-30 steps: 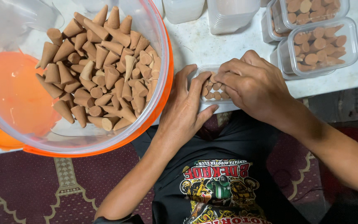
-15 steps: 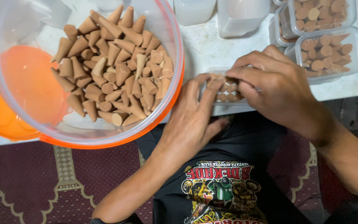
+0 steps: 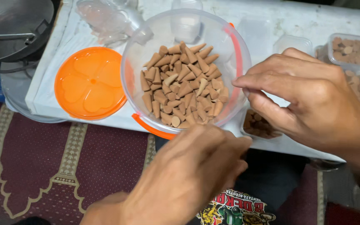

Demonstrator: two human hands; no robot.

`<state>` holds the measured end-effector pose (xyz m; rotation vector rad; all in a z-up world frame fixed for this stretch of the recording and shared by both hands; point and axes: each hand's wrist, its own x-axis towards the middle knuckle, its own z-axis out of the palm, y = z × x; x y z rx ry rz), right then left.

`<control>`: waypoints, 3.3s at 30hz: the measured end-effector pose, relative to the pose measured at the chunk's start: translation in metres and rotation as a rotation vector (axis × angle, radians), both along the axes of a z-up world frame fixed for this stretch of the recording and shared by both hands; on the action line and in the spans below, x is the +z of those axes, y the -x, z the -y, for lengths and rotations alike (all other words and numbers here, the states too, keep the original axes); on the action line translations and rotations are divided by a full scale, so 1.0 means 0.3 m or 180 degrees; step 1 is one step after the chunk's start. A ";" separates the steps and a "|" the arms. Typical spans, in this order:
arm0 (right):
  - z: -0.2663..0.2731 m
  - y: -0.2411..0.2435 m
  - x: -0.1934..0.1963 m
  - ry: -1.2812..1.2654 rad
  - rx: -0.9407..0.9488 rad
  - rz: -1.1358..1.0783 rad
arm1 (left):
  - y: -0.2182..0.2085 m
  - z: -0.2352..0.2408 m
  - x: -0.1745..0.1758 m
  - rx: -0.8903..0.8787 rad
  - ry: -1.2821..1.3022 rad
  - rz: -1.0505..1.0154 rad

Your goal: The person sorts small, cone-shaped clay objects from a large orange-rimmed bowl into smaller clear plastic containers. They pick up handfuls of cones and place them into the containers, arranging them neatly.

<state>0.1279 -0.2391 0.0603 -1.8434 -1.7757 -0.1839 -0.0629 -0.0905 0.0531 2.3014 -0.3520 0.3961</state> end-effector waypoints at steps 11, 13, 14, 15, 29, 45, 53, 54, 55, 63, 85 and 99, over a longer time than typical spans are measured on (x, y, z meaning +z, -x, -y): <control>-0.216 -0.103 -0.059 0.1636 0.0300 -0.0209 | -0.220 -0.271 -0.105 0.0925 -0.1369 -0.0355; -0.235 -0.110 -0.072 0.1899 0.0285 -0.0224 | -0.251 -0.276 -0.146 0.1033 -0.1670 -0.0651; -0.246 -0.111 -0.074 0.2225 0.0131 -0.0220 | -0.266 -0.278 -0.160 0.1080 -0.1893 -0.1082; -0.256 -0.115 -0.075 0.2543 -0.0030 -0.0208 | -0.284 -0.279 -0.174 0.1120 -0.2120 -0.1507; -0.474 -0.045 -0.112 0.4483 -0.1185 0.0085 | -0.285 -0.264 -0.157 0.1079 -0.2129 -0.2045; -0.172 -0.125 0.014 0.2130 -0.0269 -0.0015 | -0.236 -0.288 -0.090 0.0393 -0.0901 0.0126; 0.100 -0.043 -0.016 0.0817 -0.0592 -0.0612 | -0.246 -0.097 -0.021 -0.0115 -0.0494 0.0524; 0.135 -0.033 -0.033 0.0695 -0.0729 -0.0806 | -0.253 -0.069 -0.014 -0.0146 -0.0546 0.0597; 0.169 -0.023 -0.054 0.0699 -0.0759 -0.0855 | -0.261 -0.037 -0.023 -0.0185 -0.0539 0.0554; 0.406 -0.017 -0.223 0.0512 -0.1577 -0.1372 | -0.331 0.186 -0.090 -0.0158 -0.0705 0.0303; 0.294 0.021 -0.512 0.0138 -0.1075 -0.0883 | -0.344 0.134 -0.625 -0.0071 -0.0014 -0.0678; 0.280 0.038 -0.518 0.0800 -0.1509 -0.0748 | -0.353 0.119 -0.634 -0.0119 0.0284 -0.0630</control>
